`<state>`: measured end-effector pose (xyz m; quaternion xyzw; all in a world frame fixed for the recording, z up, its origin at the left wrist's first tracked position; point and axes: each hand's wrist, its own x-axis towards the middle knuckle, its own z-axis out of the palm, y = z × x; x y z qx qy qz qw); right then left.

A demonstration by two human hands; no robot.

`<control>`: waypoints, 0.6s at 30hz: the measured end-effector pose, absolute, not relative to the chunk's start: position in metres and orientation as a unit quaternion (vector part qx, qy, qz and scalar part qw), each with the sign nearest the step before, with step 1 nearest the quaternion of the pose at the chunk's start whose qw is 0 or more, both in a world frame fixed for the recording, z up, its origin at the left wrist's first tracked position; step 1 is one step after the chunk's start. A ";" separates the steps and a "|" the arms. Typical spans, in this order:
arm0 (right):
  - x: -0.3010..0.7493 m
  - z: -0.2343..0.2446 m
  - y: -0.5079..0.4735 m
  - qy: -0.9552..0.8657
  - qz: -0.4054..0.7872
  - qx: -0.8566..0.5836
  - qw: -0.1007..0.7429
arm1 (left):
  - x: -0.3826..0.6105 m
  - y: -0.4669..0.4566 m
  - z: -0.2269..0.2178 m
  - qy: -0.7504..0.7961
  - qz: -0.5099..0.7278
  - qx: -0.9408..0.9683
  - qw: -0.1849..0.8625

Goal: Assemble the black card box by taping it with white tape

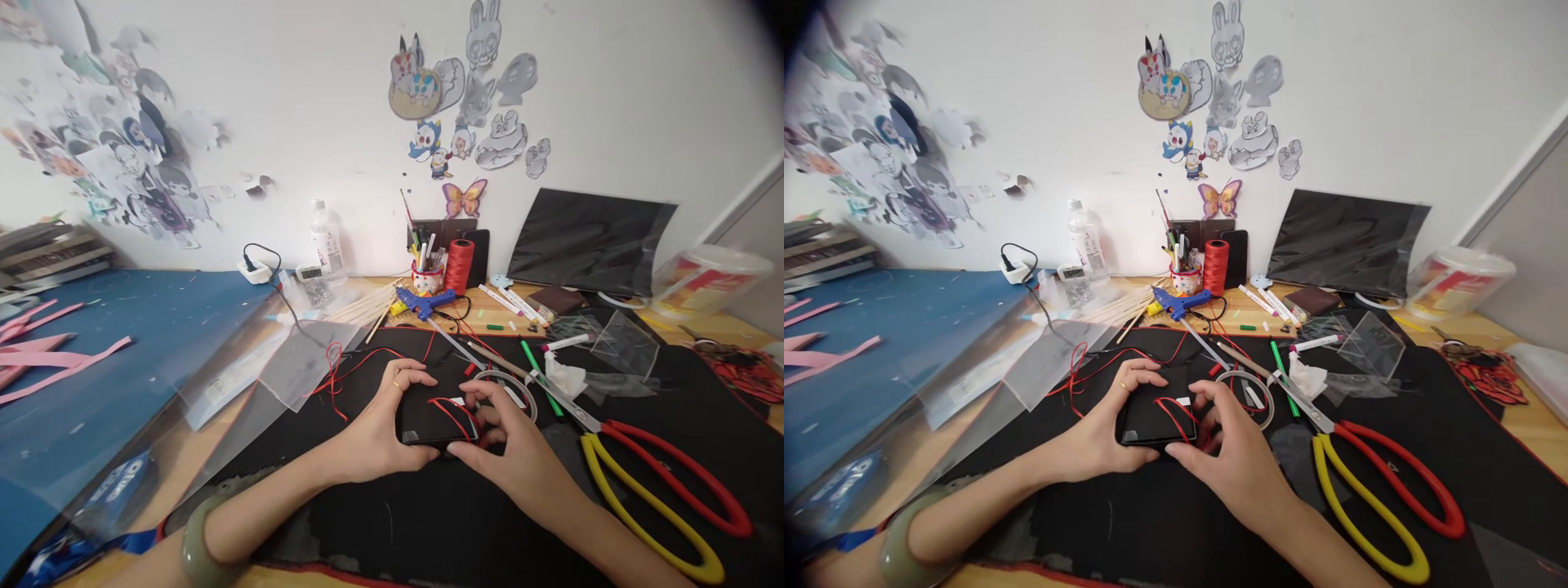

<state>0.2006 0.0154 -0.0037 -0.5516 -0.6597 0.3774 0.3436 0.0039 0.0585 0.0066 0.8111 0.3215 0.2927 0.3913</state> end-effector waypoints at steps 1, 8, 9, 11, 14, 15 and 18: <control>0.200 -0.004 0.016 -0.659 0.377 -0.553 0.343 | 0.004 0.059 0.005 0.322 0.300 0.809 0.391; 0.201 -0.010 0.020 -0.661 0.380 -0.543 0.352 | 0.002 0.061 0.001 0.312 0.319 0.802 0.397; 0.201 -0.010 0.020 -0.661 0.380 -0.544 0.350 | 0.002 0.061 0.000 0.310 0.320 0.801 0.400; 0.201 -0.009 0.020 -0.660 0.380 -0.550 0.345 | 0.002 0.061 0.000 0.309 0.324 0.796 0.406; 0.200 -0.006 0.021 -0.658 0.375 -0.559 0.338 | 0.002 0.061 0.000 0.310 0.331 0.792 0.409; 0.199 -0.006 0.021 -0.659 0.374 -0.558 0.338 | 0.002 0.061 -0.001 0.310 0.333 0.792 0.408; 0.198 -0.006 0.022 -0.659 0.377 -0.552 0.345 | 0.002 0.061 -0.001 0.309 0.336 0.794 0.401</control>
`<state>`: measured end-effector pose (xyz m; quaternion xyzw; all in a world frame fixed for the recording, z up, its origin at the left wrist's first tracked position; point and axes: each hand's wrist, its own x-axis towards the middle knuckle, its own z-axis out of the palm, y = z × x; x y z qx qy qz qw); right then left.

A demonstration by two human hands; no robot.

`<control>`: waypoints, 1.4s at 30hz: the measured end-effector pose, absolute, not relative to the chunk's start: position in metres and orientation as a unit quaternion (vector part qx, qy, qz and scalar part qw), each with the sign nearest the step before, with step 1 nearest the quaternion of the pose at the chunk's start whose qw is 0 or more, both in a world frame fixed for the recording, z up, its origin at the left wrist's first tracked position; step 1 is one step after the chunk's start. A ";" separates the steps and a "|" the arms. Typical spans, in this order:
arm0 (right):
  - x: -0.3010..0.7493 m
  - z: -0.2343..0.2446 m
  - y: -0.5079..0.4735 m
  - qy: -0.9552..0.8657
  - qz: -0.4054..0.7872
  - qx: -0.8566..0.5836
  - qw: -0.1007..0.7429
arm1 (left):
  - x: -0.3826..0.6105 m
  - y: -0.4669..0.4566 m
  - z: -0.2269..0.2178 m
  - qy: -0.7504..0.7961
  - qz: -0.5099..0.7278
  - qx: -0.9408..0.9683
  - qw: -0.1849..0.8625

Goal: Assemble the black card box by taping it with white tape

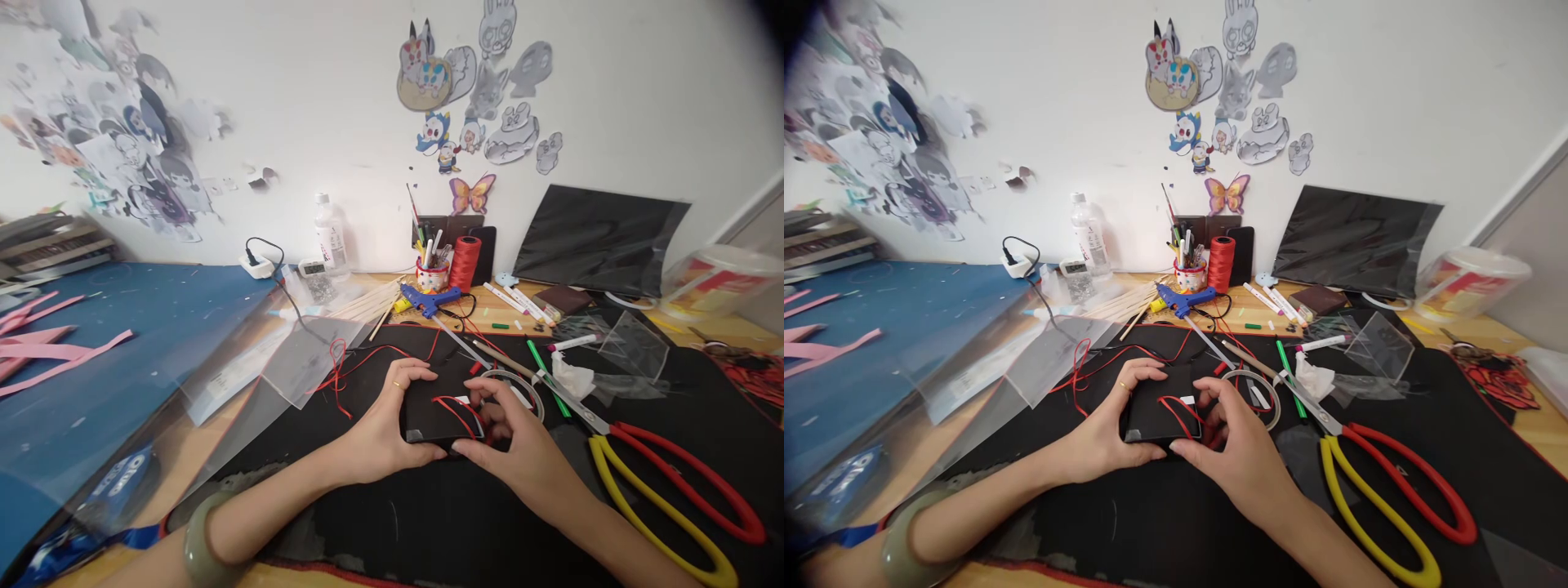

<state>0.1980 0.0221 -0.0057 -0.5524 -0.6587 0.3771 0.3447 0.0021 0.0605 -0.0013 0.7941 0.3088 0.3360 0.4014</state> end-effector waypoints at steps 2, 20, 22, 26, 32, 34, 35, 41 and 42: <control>0.197 -0.006 0.022 -0.653 0.381 -0.553 0.350 | 0.002 0.060 -0.001 0.311 0.335 0.794 0.401; 0.214 0.004 0.029 -0.694 0.323 -0.525 0.372 | -0.012 0.068 0.011 0.304 0.260 0.724 0.563; 0.221 0.015 0.032 -0.694 0.297 -0.532 0.384 | -0.012 0.067 0.010 0.308 0.259 0.736 0.544; 0.265 0.047 0.033 -0.586 0.230 -0.608 0.483 | -0.007 0.062 0.002 0.353 0.293 0.759 0.462; 0.354 0.057 -0.005 -0.524 0.130 -0.718 0.439 | 0.008 0.058 -0.012 0.426 0.316 0.751 0.394; 0.370 0.045 -0.021 -0.520 0.122 -0.737 0.413 | 0.010 0.058 -0.013 0.437 0.314 0.752 0.381; 0.376 0.039 -0.028 -0.530 0.111 -0.746 0.387 | 0.011 0.057 -0.013 0.439 0.313 0.753 0.377; 0.386 0.014 -0.048 -0.573 0.057 -0.761 0.299 | 0.013 0.057 -0.017 0.442 0.335 0.759 0.342; 0.385 0.013 -0.050 -0.572 0.056 -0.762 0.297 | 0.013 0.057 -0.017 0.440 0.337 0.761 0.337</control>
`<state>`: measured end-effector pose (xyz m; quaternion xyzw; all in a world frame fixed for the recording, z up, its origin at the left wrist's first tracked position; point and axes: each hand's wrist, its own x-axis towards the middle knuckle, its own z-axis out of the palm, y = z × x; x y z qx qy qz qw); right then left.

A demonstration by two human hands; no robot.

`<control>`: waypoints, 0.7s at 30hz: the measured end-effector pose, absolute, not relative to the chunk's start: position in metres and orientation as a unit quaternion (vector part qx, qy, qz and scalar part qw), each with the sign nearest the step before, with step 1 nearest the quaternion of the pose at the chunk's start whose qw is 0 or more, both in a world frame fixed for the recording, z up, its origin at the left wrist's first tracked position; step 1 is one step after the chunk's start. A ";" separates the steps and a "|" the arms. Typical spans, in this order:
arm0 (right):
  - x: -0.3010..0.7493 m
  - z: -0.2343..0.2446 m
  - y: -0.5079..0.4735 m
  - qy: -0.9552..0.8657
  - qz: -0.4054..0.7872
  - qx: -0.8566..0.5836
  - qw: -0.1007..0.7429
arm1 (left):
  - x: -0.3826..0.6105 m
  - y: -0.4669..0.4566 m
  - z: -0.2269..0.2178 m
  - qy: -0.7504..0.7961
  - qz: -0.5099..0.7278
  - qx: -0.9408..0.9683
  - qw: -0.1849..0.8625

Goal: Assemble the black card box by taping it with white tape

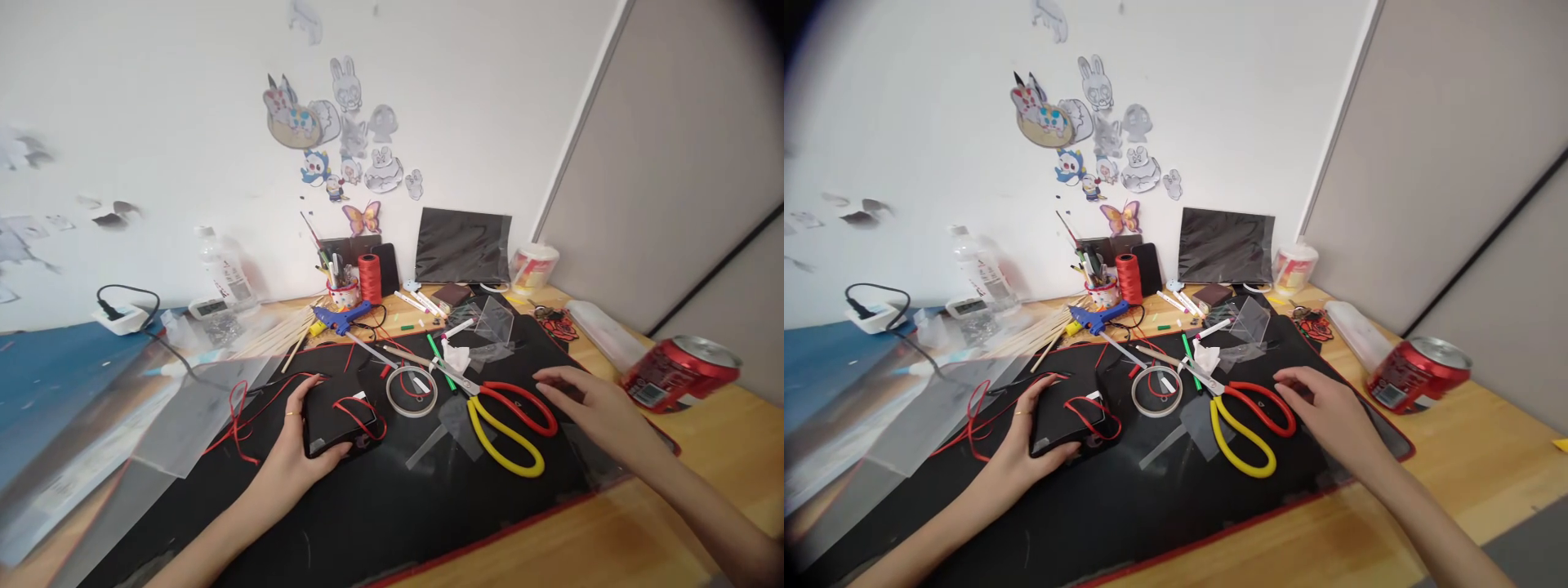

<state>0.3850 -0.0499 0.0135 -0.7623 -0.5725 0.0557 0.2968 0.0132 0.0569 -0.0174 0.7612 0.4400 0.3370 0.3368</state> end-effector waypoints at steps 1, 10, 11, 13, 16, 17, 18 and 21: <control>0.383 0.014 -0.052 -0.572 0.056 -0.762 0.296 | 0.013 0.057 -0.018 0.439 0.336 0.764 0.333; 0.346 0.010 -0.078 -0.602 0.080 -0.758 0.238 | 0.010 0.056 -0.023 0.424 0.330 0.775 0.332; 0.344 0.009 -0.080 -0.602 0.080 -0.758 0.236 | 0.010 0.057 -0.024 0.414 0.340 0.777 0.332; 0.342 0.009 -0.085 -0.597 0.084 -0.763 0.233 | 0.009 0.057 -0.026 0.394 0.356 0.781 0.330; 0.345 0.011 -0.092 -0.583 0.081 -0.773 0.236 | 0.005 0.057 -0.027 0.368 0.362 0.792 0.325; 0.348 0.011 -0.094 -0.577 0.078 -0.777 0.238 | 0.003 0.057 -0.027 0.361 0.364 0.795 0.324; 0.353 0.012 -0.096 -0.570 0.073 -0.782 0.242 | 0.001 0.057 -0.027 0.356 0.373 0.793 0.323; 0.372 0.012 -0.102 -0.542 0.039 -0.800 0.253 | -0.004 0.059 -0.029 0.353 0.432 0.772 0.305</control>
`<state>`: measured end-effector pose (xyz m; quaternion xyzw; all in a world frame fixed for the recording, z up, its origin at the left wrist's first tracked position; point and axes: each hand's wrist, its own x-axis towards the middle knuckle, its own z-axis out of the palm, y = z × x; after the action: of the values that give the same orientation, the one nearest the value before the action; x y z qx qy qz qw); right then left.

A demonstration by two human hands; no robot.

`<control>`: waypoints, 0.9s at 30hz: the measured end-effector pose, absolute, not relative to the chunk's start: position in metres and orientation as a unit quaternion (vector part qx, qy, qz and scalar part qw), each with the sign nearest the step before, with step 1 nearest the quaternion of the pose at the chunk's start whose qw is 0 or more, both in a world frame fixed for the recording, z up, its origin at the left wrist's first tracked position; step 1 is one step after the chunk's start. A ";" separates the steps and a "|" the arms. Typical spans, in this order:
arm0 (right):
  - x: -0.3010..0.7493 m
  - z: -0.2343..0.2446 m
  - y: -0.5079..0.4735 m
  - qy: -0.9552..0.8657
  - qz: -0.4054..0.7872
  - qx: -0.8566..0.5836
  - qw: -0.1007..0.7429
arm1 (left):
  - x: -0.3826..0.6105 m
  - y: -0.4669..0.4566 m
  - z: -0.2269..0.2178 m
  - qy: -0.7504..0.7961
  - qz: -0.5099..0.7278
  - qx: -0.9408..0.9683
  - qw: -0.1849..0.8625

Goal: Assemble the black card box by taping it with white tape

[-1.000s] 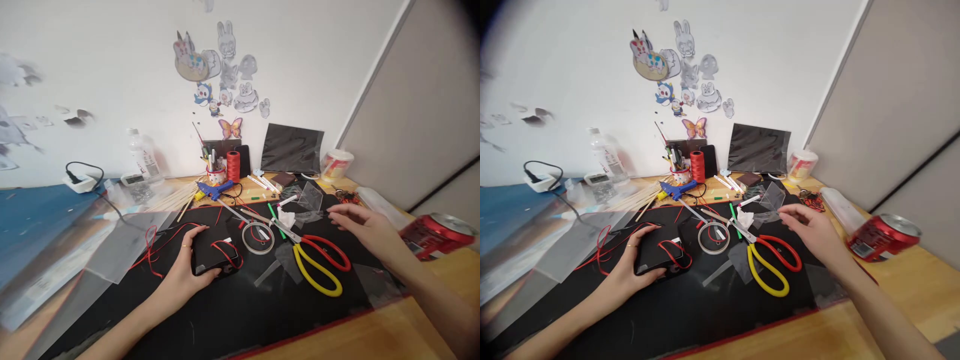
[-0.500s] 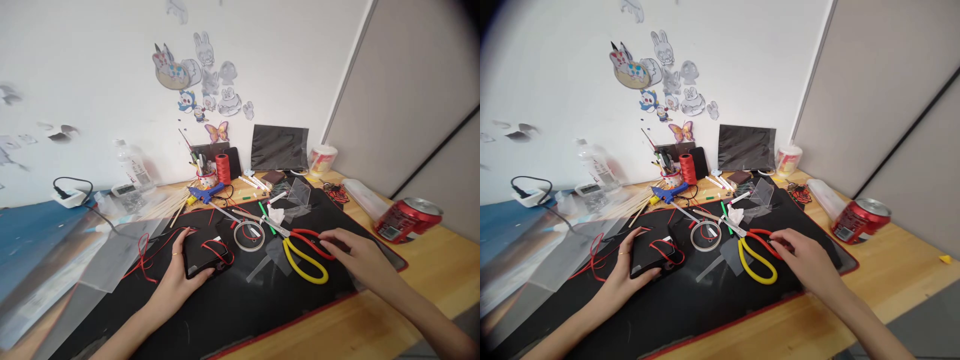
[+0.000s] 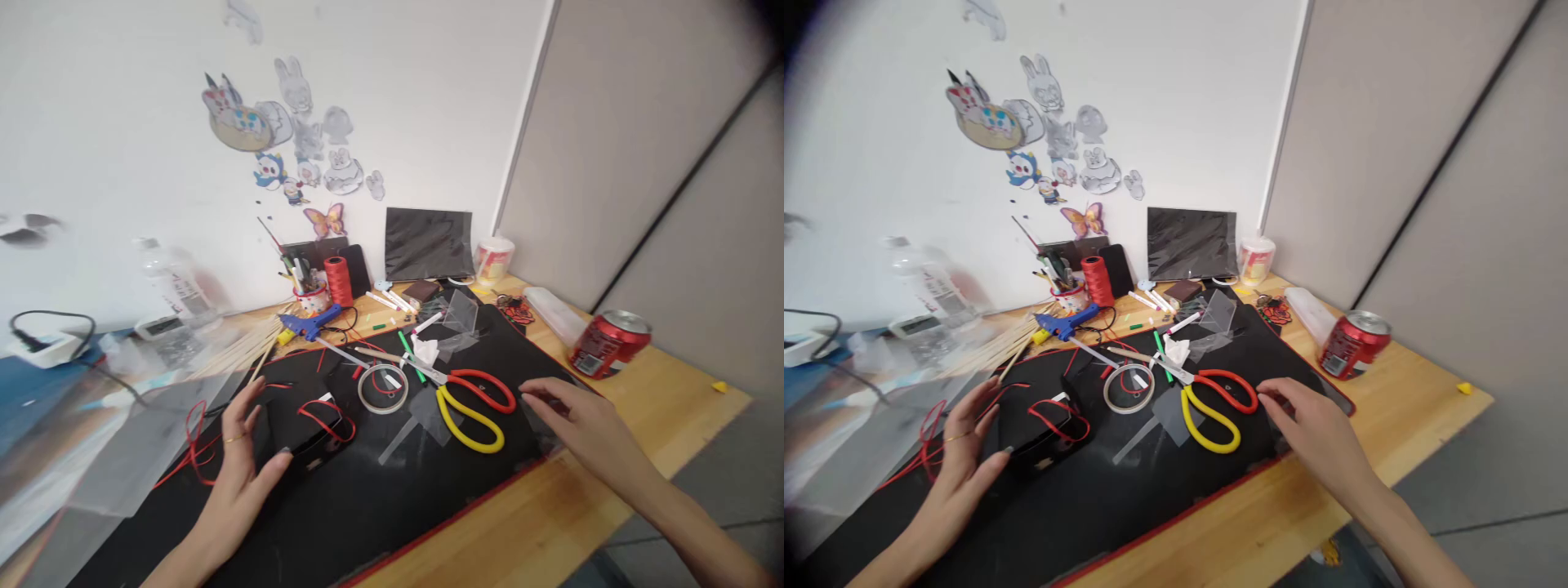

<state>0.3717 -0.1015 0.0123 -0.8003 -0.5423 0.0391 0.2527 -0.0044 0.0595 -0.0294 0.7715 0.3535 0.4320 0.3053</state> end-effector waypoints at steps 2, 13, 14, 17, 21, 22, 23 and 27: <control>0.388 0.011 -0.107 -0.520 0.006 -0.817 0.249 | -0.006 0.063 -0.032 0.366 0.470 0.752 0.283; 0.421 -0.012 -0.122 -0.608 0.070 -0.778 0.139 | -0.004 0.068 -0.035 0.380 0.494 0.726 0.291; 0.423 -0.014 -0.120 -0.620 0.085 -0.769 0.131 | -0.004 0.068 -0.036 0.383 0.495 0.724 0.288; 0.429 -0.016 -0.113 -0.612 0.115 -0.769 0.142 | -0.003 0.068 -0.035 0.394 0.491 0.723 0.284; 0.431 -0.018 -0.107 -0.583 0.165 -0.776 0.176 | -0.002 0.066 -0.034 0.400 0.485 0.728 0.274; 0.430 -0.017 -0.107 -0.581 0.176 -0.774 0.179 | -0.002 0.066 -0.034 0.399 0.486 0.730 0.269; 0.428 -0.015 -0.105 -0.585 0.184 -0.769 0.178 | -0.002 0.066 -0.033 0.397 0.485 0.732 0.265; 0.429 0.003 -0.090 -0.636 0.120 -0.743 0.168 | 0.000 0.065 -0.030 0.399 0.478 0.738 0.261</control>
<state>0.4295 -0.0901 0.0032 -0.7432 -0.6363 0.1204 0.1680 -0.0004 0.0648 -0.0305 0.7380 0.3987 0.4778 0.2609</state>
